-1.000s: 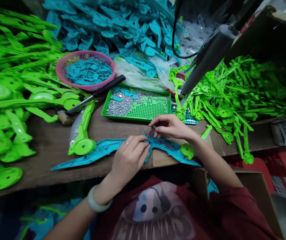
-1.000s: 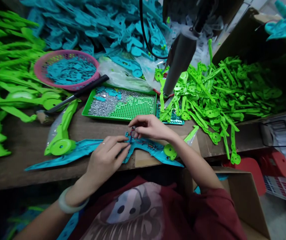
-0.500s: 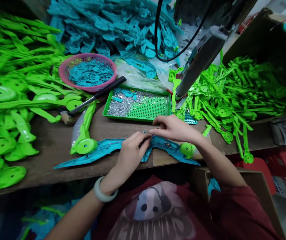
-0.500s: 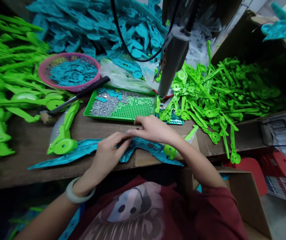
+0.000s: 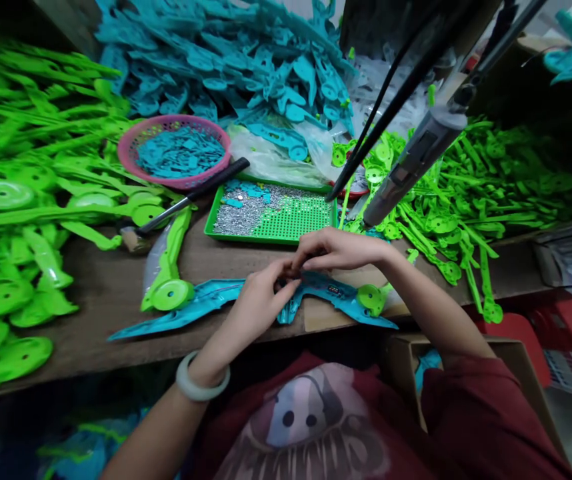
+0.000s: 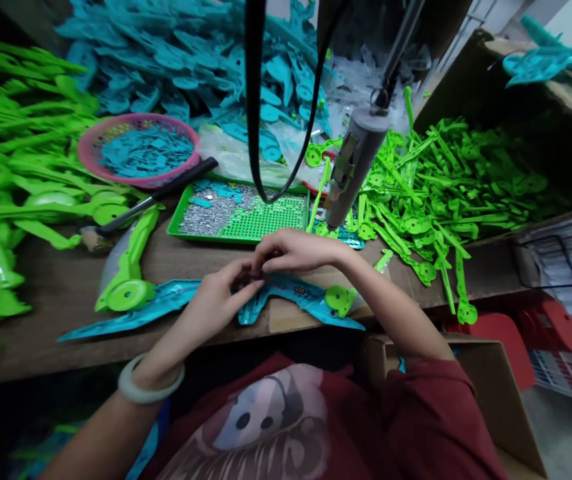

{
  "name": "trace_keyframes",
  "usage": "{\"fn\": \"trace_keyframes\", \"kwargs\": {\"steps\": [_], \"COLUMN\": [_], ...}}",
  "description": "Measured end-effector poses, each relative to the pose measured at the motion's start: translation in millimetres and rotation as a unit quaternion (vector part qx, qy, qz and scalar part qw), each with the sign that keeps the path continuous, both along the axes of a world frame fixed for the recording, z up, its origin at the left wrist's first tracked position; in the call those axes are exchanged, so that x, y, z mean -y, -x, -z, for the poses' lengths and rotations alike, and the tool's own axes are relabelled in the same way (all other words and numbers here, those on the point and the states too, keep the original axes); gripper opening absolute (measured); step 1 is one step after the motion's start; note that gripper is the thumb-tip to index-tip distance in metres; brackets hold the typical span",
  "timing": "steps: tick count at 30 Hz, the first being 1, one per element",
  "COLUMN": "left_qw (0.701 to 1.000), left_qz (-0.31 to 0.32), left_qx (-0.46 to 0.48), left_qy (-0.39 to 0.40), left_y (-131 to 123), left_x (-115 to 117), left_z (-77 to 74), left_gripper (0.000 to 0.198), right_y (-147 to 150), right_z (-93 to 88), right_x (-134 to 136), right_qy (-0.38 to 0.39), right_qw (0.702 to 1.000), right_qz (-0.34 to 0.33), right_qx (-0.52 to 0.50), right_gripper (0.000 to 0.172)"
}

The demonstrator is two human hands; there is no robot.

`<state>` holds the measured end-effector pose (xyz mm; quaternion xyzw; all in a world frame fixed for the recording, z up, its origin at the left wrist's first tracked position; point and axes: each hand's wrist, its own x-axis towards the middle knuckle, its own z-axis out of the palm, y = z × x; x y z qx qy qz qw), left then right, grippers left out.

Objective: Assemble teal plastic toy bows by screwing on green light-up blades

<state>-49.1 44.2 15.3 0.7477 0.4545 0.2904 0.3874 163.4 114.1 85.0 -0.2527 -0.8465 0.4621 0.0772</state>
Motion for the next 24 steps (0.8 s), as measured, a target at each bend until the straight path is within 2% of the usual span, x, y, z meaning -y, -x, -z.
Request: {"fn": "trace_keyframes", "kwargs": {"steps": [2, 6, 14, 16, 18, 22, 24], "left_qw": [0.999, 0.993, 0.996, 0.996, 0.991, 0.971, 0.966], "left_qz": [0.018, 0.065, 0.069, 0.055, 0.016, -0.073, -0.091], "left_qx": [-0.036, -0.076, -0.025, -0.045, -0.101, -0.188, -0.197], "left_qy": [-0.030, -0.060, -0.055, -0.060, -0.085, -0.129, -0.141], "left_y": [5.4, 12.9, 6.7, 2.4, -3.8, -19.0, -23.5], "left_x": [-7.0, -11.2, -12.6, -12.2, -9.2, 3.1, 8.3], "left_z": [-2.8, -5.6, -3.6, -1.6, 1.2, 7.2, 8.5], "left_gripper": [0.021, 0.021, 0.022, 0.023, 0.022, 0.003, 0.003], "right_y": [-1.1, -2.4, -2.4, -2.6, -2.9, -3.5, -4.4], "right_z": [-0.4, 2.1, 5.8, 7.0, 8.4, 10.2, 10.4], "right_x": [-1.1, -3.0, -6.2, -5.8, -4.9, -1.7, 0.4], "right_qy": [-0.008, -0.009, 0.019, 0.023, 0.026, 0.031, 0.030], "right_qw": [1.000, 1.000, 0.999, 0.999, 0.999, 0.998, 0.998], "right_qz": [-0.011, -0.020, -0.013, -0.013, -0.007, 0.004, 0.010], "right_qx": [-0.008, -0.018, -0.033, -0.041, -0.047, -0.058, -0.063], "right_gripper": [0.020, 0.021, 0.019, 0.019, 0.019, 0.017, 0.015]}}
